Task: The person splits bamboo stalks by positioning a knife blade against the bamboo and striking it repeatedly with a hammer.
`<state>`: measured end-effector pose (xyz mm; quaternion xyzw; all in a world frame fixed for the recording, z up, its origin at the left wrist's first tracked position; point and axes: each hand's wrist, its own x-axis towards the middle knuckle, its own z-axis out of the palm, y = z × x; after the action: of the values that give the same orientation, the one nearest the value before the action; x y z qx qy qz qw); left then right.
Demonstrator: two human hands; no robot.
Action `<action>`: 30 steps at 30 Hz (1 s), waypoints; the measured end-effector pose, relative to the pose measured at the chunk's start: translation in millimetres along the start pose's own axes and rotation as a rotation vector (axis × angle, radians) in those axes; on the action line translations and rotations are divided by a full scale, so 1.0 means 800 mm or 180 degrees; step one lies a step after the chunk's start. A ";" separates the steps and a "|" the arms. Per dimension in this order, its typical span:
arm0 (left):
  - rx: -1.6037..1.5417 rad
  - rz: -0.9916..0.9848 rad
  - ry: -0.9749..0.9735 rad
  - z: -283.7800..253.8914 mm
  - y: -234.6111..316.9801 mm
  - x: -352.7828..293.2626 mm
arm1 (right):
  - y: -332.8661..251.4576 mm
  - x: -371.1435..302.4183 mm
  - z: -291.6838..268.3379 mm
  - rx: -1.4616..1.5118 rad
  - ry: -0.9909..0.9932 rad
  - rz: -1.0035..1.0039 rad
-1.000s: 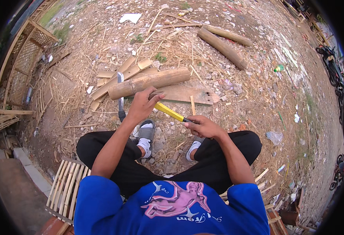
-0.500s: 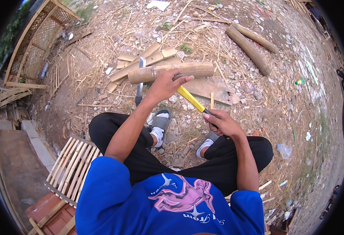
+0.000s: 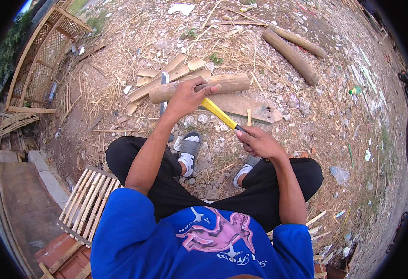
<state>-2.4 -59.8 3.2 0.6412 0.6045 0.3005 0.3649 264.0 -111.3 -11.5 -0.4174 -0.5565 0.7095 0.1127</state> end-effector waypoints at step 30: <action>-0.0117 0.0140 0.0275 0.001 0.016 0.005 | 0.006 0.004 -0.004 0.0186 -0.0010 0.0077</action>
<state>5.4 -56.0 13.1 0.6340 0.5998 0.3469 0.3435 265.8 -108.6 -17.5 -0.4195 -0.5307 0.7274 0.1153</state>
